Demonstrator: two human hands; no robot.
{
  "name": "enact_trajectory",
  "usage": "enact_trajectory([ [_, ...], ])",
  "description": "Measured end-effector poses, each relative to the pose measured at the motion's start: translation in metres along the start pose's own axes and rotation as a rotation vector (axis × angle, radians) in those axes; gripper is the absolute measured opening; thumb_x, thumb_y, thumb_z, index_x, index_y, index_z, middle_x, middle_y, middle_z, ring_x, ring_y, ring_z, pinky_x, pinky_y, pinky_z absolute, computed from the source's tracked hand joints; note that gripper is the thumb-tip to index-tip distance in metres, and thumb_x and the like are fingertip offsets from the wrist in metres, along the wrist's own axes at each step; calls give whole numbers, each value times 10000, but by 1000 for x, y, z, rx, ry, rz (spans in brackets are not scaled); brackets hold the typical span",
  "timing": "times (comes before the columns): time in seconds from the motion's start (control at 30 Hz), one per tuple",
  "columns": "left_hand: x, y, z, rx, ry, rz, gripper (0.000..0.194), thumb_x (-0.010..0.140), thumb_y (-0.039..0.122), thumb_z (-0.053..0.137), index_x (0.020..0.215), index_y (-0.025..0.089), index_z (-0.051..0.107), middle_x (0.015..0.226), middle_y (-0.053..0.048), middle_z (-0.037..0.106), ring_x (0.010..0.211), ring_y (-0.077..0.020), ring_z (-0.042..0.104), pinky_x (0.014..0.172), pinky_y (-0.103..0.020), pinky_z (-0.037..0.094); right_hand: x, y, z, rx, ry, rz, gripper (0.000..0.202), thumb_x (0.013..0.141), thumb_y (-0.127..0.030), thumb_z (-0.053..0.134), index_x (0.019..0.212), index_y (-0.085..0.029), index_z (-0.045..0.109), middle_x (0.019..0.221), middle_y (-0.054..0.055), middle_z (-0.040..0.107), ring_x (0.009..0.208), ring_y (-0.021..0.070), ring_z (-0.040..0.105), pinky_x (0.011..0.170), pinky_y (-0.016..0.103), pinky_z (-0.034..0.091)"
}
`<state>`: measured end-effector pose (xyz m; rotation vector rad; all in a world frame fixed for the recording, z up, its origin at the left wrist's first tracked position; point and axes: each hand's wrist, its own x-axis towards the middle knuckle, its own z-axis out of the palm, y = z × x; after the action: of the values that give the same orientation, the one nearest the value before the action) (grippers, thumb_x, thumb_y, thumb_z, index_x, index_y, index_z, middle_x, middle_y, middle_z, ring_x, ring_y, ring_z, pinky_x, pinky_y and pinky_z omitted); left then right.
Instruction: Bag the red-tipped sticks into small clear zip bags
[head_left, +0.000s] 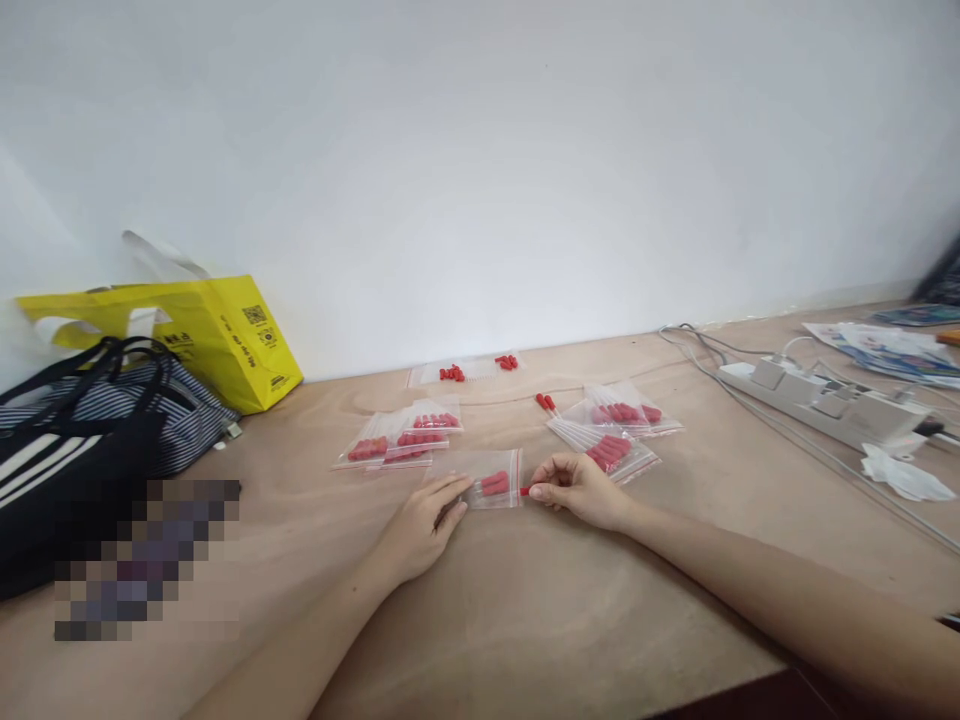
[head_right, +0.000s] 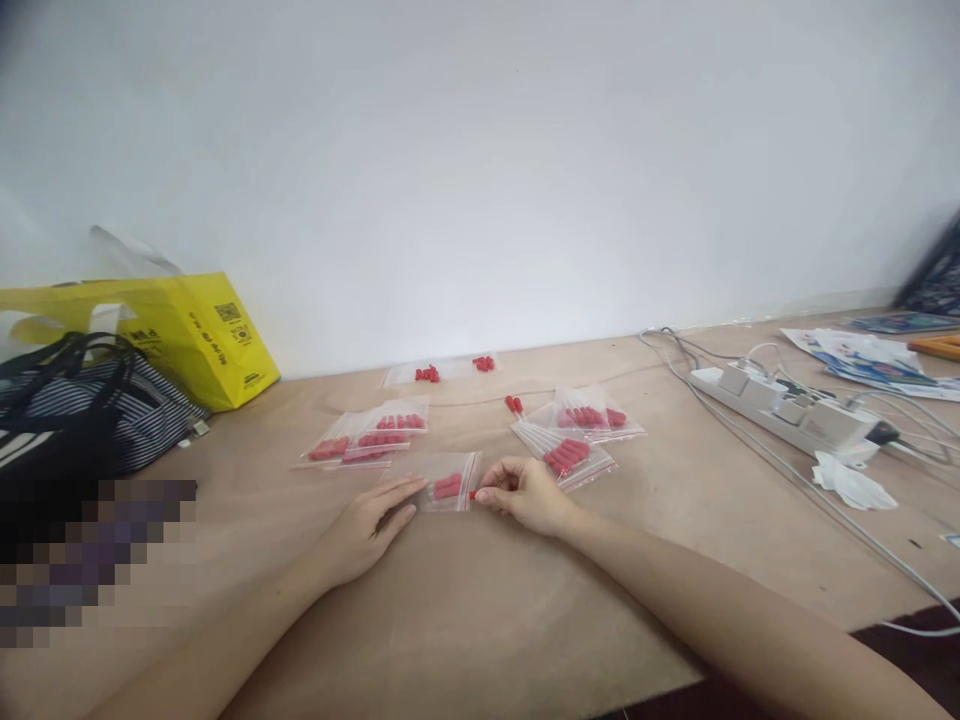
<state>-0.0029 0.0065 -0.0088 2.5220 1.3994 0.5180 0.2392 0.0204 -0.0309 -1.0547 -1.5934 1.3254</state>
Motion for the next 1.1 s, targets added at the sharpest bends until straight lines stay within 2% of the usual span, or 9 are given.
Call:
enact_trajectory([
  [0.17, 0, 1, 0, -1, 14, 2, 344, 831, 281, 379, 1141, 190, 499, 1175, -29, 538, 1121, -176, 448, 956, -337, 354, 20, -6, -1, 67, -302, 15, 340, 591, -379, 663, 817, -141, 574, 609, -14, 589, 543, 79, 549, 550, 219, 440],
  [0.33, -1, 3, -1, 4, 18, -26, 343, 821, 294, 398, 1124, 181, 512, 1160, -38, 549, 1104, -186, 466, 962, -352, 346, 32, -8, 2, -48, -329, 38, 292, 575, -338, 676, 747, -139, 551, 574, -40, 560, 379, 33, 451, 381, 168, 368],
  [0.53, 0, 1, -3, -4, 22, -43, 356, 823, 333, 393, 1126, 185, 509, 1172, -46, 538, 1098, -189, 469, 950, -348, 357, 27, -5, 13, -145, -192, -18, 174, 582, -245, 652, 648, -143, 528, 529, -44, 527, 431, 46, 447, 411, 164, 374],
  [0.77, 2, -7, -3, 42, 109, -120, 354, 841, 335, 353, 1060, 145, 556, 1132, -85, 544, 1074, -216, 473, 927, -364, 369, 27, -3, 25, -432, 128, -140, 97, 636, -207, 563, 576, -160, 501, 502, -43, 492, 453, 59, 426, 426, 169, 321],
  [0.83, 1, -9, -2, 47, 97, -92, 345, 836, 342, 369, 1064, 162, 552, 1119, -72, 552, 1067, -212, 476, 928, -361, 367, 28, -4, 22, -471, 96, -136, 73, 655, -209, 544, 607, -160, 519, 508, -39, 505, 448, 60, 434, 424, 168, 322],
  [0.93, 0, -10, -2, 42, 73, -75, 344, 833, 353, 375, 1083, 183, 540, 1149, -62, 533, 1081, -209, 466, 934, -362, 362, 36, -9, 8, -493, -76, -62, 69, 681, -202, 513, 683, -160, 568, 543, -28, 560, 456, 68, 487, 439, 166, 358],
  [0.97, -1, -11, -1, 40, 67, -80, 347, 832, 357, 377, 1088, 185, 536, 1163, -62, 524, 1088, -210, 461, 936, -364, 361, 41, -12, 0, -535, -57, -27, 79, 680, -196, 512, 699, -163, 581, 576, -20, 587, 487, 74, 516, 460, 165, 375],
  [1.0, -1, -11, -1, 38, 62, -86, 352, 830, 361, 380, 1094, 186, 533, 1178, -64, 514, 1099, -212, 453, 940, -365, 358, 49, -15, -9, -591, 8, 1, 90, 678, -188, 512, 710, -164, 593, 628, -8, 613, 540, 82, 544, 495, 165, 393],
  [1.1, -2, -12, -1, 32, 43, -113, 374, 820, 374, 394, 1123, 188, 513, 1223, -64, 480, 1145, -217, 412, 960, -367, 338, 76, -22, -37, -749, 353, 95, 120, 675, -178, 506, 748, -158, 599, 810, 51, 641, 754, 133, 577, 632, 198, 414],
])
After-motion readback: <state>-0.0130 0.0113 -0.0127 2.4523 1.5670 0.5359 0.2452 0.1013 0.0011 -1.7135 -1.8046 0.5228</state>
